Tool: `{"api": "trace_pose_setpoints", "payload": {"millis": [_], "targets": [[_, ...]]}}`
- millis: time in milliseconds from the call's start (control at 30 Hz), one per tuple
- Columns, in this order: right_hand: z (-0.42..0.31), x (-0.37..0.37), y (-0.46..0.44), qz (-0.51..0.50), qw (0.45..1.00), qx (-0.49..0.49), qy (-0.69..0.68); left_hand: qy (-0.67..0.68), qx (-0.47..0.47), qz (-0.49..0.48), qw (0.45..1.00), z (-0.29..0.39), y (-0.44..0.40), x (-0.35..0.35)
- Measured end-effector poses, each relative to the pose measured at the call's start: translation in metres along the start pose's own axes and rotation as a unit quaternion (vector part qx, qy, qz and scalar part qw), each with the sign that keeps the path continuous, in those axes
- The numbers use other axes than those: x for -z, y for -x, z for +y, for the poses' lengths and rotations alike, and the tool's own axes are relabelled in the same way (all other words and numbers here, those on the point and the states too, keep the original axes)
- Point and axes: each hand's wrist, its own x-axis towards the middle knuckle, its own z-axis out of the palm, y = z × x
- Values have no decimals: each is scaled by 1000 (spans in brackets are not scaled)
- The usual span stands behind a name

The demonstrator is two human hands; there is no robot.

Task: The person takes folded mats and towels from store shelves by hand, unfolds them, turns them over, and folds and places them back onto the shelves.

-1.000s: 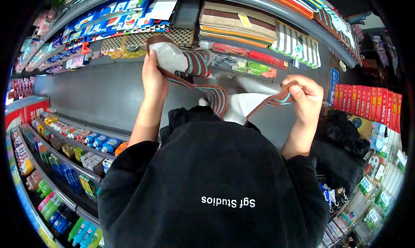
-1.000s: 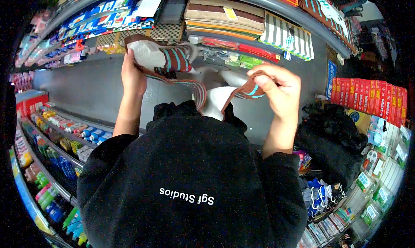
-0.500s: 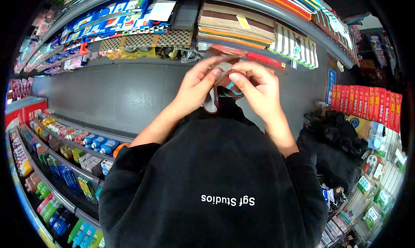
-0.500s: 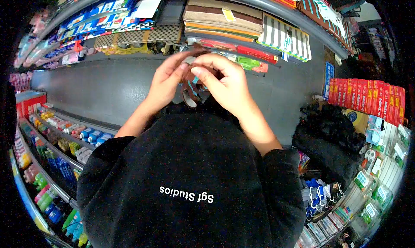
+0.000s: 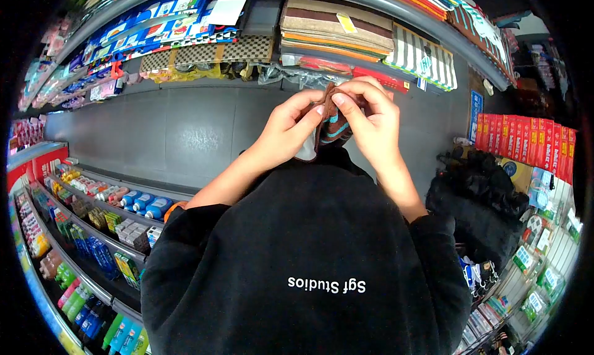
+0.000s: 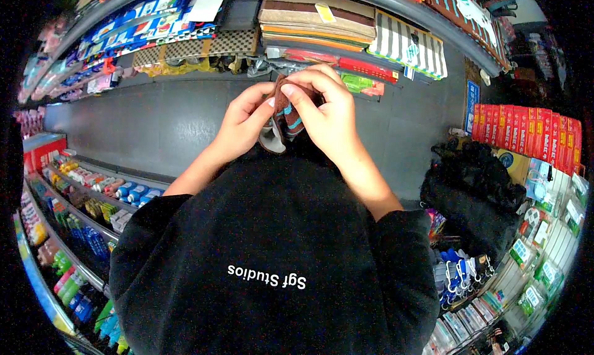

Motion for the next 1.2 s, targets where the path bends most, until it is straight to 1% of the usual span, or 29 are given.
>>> {"api": "trace_pose_setpoints", "payload": {"millis": [67, 133, 167, 200, 267, 333, 367, 433, 467, 533, 600, 667, 833, 900, 967, 1000, 1067, 1100, 1133, 1167, 1200], "targets": [[1, 0, 1, 5, 1000, -15, -15, -62, -44, 1, 997, 0, 0, 0], [2, 2, 1, -13, 999, -18, 26, -64, -46, 1, 997, -2, 0, 0], [1, 2, 1, -13, 999, -18, 26, -66, -49, 1, 997, -3, 0, 0], [1, 1, 2, -11, 1000, -23, 5, -67, -49, 1, 997, -2, 1, 1], [0, 1, 2, -8, 999, -29, -16, -109, -67, -13, 992, 2, 2, 2], [-2, 4, 1, -40, 999, 16, 19, -112, -65, -14, 991, 1, 2, 2], [-1, 5, 1, -40, 999, 16, 19, -115, -62, -16, 991, 1, 2, 2], [0, 5, -1, -72, 984, 107, 124, -102, -58, -18, 993, -1, 3, 2], [0, 5, -1, -72, 984, 107, 124, -90, -53, -19, 994, -2, 3, 2], [-1, 6, 0, -107, 982, 108, 109, -83, -51, -12, 995, -6, 3, 2], [1, 7, 1, -108, 984, 94, 110, -76, -50, -5, 996, -7, 3, 1], [1, 8, 3, -110, 984, 81, 110, -99, -61, -3, 993, -6, 4, 1], [0, 9, 8, -93, 994, 27, 58, -92, -49, -5, 995, -5, 4, 0], [1, 9, 8, -91, 993, 35, 59, -82, -41, -7, 996, -6, 4, 1], [-1, 10, 9, -88, 993, 42, 60, -121, -43, 23, 991, -10, 4, 1], [-4, 11, 10, -83, 995, 31, 38, -120, -42, 23, 992, -10, 3, 3], [-6, 13, 10, -79, 997, 19, 15, -261, -57, 36, 963, -10, 3, 9], [-6, 15, 9, -38, 998, 52, 17, -261, -56, 36, 963, -13, 2, 12], [-5, 17, 9, 3, 996, 84, 20, -299, -37, 80, 950, -19, 3, 14], [-11, 19, 8, 18, 998, 66, -12, -335, -17, 124, 934, -25, 3, 17], [-7, 24, 5, 23, 992, 120, 37, -335, -17, 124, 934, -29, 2, 22]]}}
